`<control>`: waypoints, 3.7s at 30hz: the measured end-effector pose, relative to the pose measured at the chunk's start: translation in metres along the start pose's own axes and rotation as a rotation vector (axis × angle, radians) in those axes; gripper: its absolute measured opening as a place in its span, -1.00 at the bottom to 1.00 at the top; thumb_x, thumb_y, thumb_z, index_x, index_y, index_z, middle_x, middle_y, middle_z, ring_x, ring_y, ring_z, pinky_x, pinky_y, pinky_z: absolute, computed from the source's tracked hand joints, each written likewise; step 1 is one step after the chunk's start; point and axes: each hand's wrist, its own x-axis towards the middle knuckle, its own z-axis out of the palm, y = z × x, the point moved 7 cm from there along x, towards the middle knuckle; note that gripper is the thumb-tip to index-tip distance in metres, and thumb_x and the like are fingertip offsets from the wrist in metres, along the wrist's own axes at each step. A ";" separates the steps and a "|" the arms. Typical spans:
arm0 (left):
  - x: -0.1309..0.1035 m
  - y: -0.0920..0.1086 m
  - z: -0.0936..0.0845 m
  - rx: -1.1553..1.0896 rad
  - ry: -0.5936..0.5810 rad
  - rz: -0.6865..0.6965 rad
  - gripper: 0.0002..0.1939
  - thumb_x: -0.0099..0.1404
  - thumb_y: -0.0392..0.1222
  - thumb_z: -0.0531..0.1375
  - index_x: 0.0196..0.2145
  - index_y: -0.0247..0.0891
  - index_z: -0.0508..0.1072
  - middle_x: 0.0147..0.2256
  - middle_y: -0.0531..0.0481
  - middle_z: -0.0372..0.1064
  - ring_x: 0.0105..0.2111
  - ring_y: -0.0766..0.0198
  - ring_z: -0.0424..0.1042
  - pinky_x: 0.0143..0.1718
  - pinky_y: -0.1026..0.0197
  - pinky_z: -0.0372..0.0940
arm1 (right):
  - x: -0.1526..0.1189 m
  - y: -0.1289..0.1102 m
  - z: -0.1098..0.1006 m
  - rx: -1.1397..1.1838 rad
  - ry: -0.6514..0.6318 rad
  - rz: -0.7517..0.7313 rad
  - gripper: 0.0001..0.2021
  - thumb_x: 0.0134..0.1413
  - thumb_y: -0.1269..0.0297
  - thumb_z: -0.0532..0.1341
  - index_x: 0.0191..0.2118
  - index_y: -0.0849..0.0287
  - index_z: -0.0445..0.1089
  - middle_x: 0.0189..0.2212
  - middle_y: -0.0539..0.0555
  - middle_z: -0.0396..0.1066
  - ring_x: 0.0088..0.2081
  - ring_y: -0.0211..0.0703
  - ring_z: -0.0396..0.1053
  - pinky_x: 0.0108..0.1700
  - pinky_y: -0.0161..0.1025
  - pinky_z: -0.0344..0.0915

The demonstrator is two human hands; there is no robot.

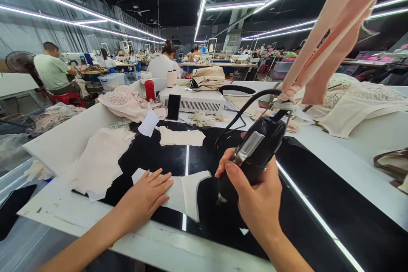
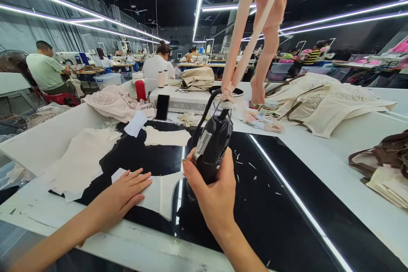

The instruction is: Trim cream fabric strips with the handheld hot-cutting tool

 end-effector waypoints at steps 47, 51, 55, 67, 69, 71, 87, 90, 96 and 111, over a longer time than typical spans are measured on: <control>0.028 0.051 0.001 -0.212 0.137 0.301 -0.85 0.36 -0.18 0.36 -0.19 -0.26 0.50 -0.19 -0.01 0.52 -0.19 0.20 0.48 -0.10 0.23 0.36 | -0.023 0.007 0.040 0.465 0.001 -0.037 -0.59 0.09 0.17 0.42 0.04 -0.01 0.37 -0.40 -0.07 0.46 -0.49 -0.23 0.42 -0.49 -0.25 0.44; 0.031 0.051 0.002 -0.199 0.131 0.259 -0.93 0.41 -0.22 0.30 -0.24 -0.26 0.51 -0.24 0.00 0.51 -0.23 0.21 0.47 -0.15 0.23 0.34 | -0.022 0.006 0.040 0.464 0.008 -0.034 -0.59 0.09 0.18 0.42 0.04 0.00 0.37 -0.41 -0.07 0.47 -0.51 -0.22 0.43 -0.49 -0.24 0.45; 0.033 0.050 0.002 -0.231 0.160 0.233 -0.90 0.43 -0.32 0.24 -0.29 -0.26 0.51 -0.25 0.00 0.52 -0.25 0.22 0.47 -0.17 0.24 0.32 | -0.021 0.004 0.039 0.451 0.021 -0.037 -0.59 0.07 0.16 0.43 0.02 0.02 0.37 -0.42 -0.07 0.46 -0.52 -0.21 0.42 -0.51 -0.23 0.45; 0.033 0.052 -0.002 -0.323 0.187 0.226 -0.90 0.39 -0.38 0.23 -0.30 -0.27 0.52 -0.25 -0.01 0.52 -0.25 0.22 0.46 -0.16 0.24 0.31 | -0.021 0.008 0.038 0.427 0.003 -0.034 -0.58 0.08 0.16 0.42 0.03 -0.01 0.36 -0.41 -0.07 0.46 -0.51 -0.21 0.41 -0.48 -0.22 0.43; 0.034 0.052 -0.003 -0.320 0.182 0.228 -0.90 0.40 -0.37 0.23 -0.29 -0.28 0.53 -0.24 -0.01 0.52 -0.24 0.21 0.46 -0.15 0.24 0.32 | -0.021 0.008 0.038 0.420 -0.005 -0.035 -0.59 0.09 0.18 0.41 0.04 -0.01 0.35 -0.40 -0.07 0.45 -0.51 -0.22 0.41 -0.47 -0.21 0.43; 0.033 0.052 -0.004 -0.324 0.165 0.225 -0.89 0.43 -0.36 0.21 -0.26 -0.27 0.53 -0.22 -0.02 0.52 -0.22 0.21 0.46 -0.13 0.23 0.32 | -0.022 0.008 0.038 0.412 -0.012 -0.038 -0.60 0.10 0.19 0.40 0.04 -0.01 0.35 -0.40 -0.06 0.45 -0.50 -0.22 0.41 -0.47 -0.21 0.43; 0.041 0.056 -0.004 -0.123 0.164 0.205 -0.92 0.45 -0.37 0.19 -0.23 -0.27 0.45 -0.20 -0.03 0.45 -0.18 0.20 0.43 -0.06 0.20 0.33 | -0.025 0.006 0.039 0.390 -0.024 -0.034 -0.60 0.11 0.18 0.40 0.04 -0.01 0.35 -0.40 -0.05 0.44 -0.49 -0.20 0.39 -0.45 -0.17 0.44; 0.040 0.056 0.001 -0.129 0.113 0.237 -0.87 0.49 -0.38 0.13 -0.23 -0.26 0.44 -0.26 0.00 0.45 -0.22 0.23 0.43 -0.11 0.22 0.32 | -0.025 0.005 0.040 0.408 -0.032 -0.029 -0.61 0.11 0.18 0.40 0.04 -0.01 0.35 -0.40 -0.06 0.44 -0.48 -0.20 0.39 -0.44 -0.18 0.44; 0.032 0.051 -0.001 -0.145 0.117 0.293 -0.84 0.52 -0.35 0.10 -0.13 -0.26 0.49 -0.19 -0.05 0.49 -0.20 0.22 0.47 -0.13 0.22 0.34 | -0.025 0.003 0.040 0.398 -0.022 -0.035 -0.61 0.10 0.17 0.41 0.03 -0.01 0.36 -0.42 -0.06 0.44 -0.50 -0.20 0.38 -0.48 -0.20 0.42; 0.023 0.048 -0.003 -0.184 0.159 0.404 -0.83 0.53 -0.26 0.12 -0.05 -0.24 0.52 -0.13 -0.10 0.52 -0.09 0.20 0.50 0.02 0.20 0.37 | -0.025 0.004 0.039 0.368 -0.005 -0.030 -0.61 0.09 0.16 0.40 0.02 0.00 0.34 -0.42 -0.07 0.42 -0.51 -0.20 0.39 -0.47 -0.19 0.41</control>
